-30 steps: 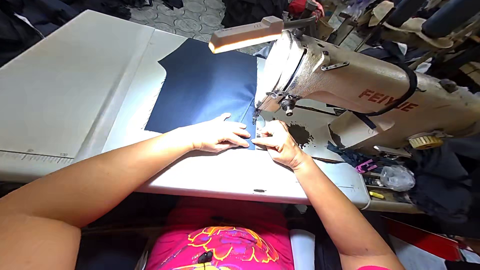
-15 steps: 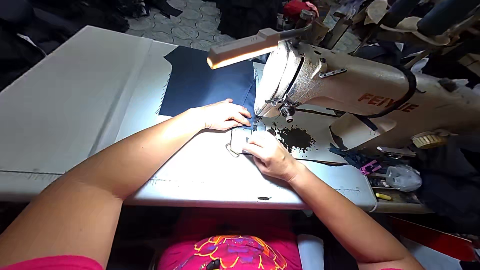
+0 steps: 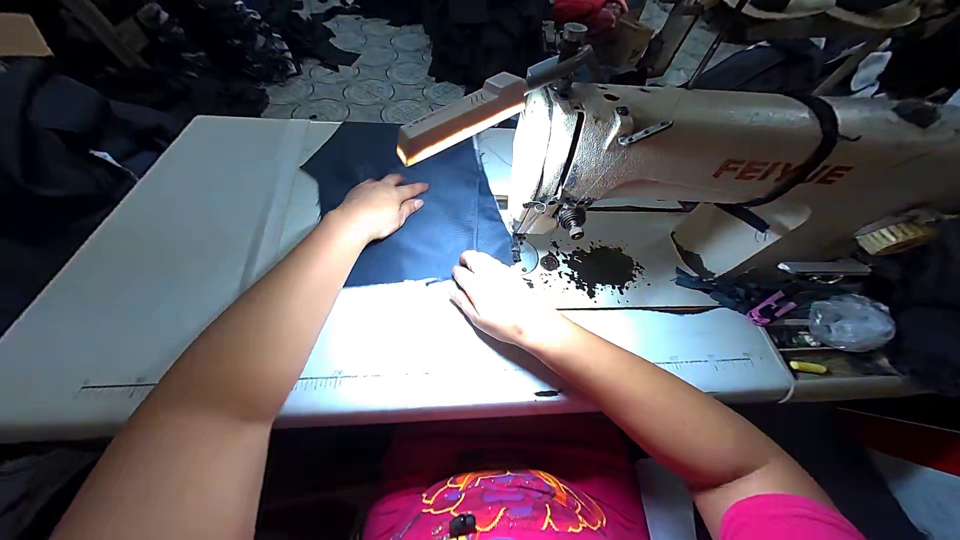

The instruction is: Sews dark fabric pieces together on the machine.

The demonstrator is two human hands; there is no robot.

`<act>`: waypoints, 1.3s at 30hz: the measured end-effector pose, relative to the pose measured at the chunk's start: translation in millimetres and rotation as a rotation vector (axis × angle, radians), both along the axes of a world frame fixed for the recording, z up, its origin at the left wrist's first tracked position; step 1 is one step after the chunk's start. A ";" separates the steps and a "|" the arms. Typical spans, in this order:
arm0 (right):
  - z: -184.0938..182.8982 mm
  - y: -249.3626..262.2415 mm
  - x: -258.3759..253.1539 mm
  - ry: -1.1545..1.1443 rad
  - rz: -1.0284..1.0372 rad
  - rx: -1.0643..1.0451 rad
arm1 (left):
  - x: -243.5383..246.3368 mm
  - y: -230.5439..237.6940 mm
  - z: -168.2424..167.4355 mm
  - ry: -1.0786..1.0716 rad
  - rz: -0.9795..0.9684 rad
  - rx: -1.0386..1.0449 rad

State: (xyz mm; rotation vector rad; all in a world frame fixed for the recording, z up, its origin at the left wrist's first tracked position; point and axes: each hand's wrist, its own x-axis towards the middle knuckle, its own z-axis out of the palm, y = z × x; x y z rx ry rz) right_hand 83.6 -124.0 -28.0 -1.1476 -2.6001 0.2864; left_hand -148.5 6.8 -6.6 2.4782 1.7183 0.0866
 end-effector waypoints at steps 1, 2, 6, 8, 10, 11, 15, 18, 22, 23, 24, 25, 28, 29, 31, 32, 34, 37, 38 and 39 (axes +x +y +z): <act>-3.8 -3.8 6.7 0.033 0.038 0.014 | -1.2 -21.3 3.3 0.056 0.045 0.017; -6.2 -7.9 14.1 0.068 0.077 0.027 | -0.8 -46.0 7.7 0.097 0.105 0.017; -6.2 -24.4 43.2 0.177 0.126 0.017 | 8.9 -155.6 13.4 0.142 0.284 0.030; -7.9 -28.8 53.4 0.229 0.100 0.029 | 24.6 -199.4 16.2 0.161 0.320 -0.037; -6.4 -32.8 58.7 0.222 0.056 0.018 | 39.2 -227.9 15.1 0.170 0.292 -0.082; -4.8 -35.2 59.6 0.194 0.029 0.005 | 44.9 -236.0 15.6 0.182 0.277 -0.116; -3.0 -45.0 60.3 0.085 -0.027 -0.072 | 39.5 -224.2 31.2 0.025 0.189 -0.033; -10.9 -45.8 63.6 0.108 -0.022 -0.018 | 16.1 -160.0 54.8 -0.212 0.151 0.313; -11.6 -44.2 65.6 0.112 -0.024 -0.030 | -43.2 -50.4 37.8 -0.226 0.021 0.113; -11.2 -43.7 65.5 0.111 -0.028 -0.034 | -59.1 -36.8 22.4 -0.220 0.063 0.004; -11.5 -43.3 65.2 0.115 -0.030 -0.033 | -74.1 -33.1 7.3 -0.194 0.163 -0.065; -11.0 -43.0 64.6 0.116 -0.034 -0.039 | -87.4 -38.9 -4.3 -0.174 0.293 -0.079; -8.0 -41.7 63.3 0.107 -0.042 -0.047 | -118.9 -85.8 -19.9 -0.179 0.716 0.026; -8.3 -41.1 63.1 0.107 -0.038 -0.033 | -130.7 -105.8 -22.6 -0.178 0.821 0.054; -7.7 -40.2 62.3 0.109 -0.027 -0.020 | -155.4 -149.0 -23.5 -0.160 0.971 0.064; -7.5 -39.7 61.9 0.106 -0.018 -0.016 | -168.0 -169.5 -23.6 -0.151 1.031 0.057; -8.1 -38.1 60.4 0.120 0.008 -0.016 | -187.3 -200.3 -21.2 -0.145 1.119 0.035; -9.1 -36.5 60.1 0.130 0.022 -0.017 | -182.7 -215.4 -4.0 -0.132 1.148 0.033; -9.1 -36.2 60.9 0.128 0.019 -0.028 | -169.3 -213.6 3.4 -0.117 1.075 0.103; -9.8 -35.6 62.1 0.125 0.017 -0.035 | -151.5 -209.1 10.0 -0.109 0.943 0.182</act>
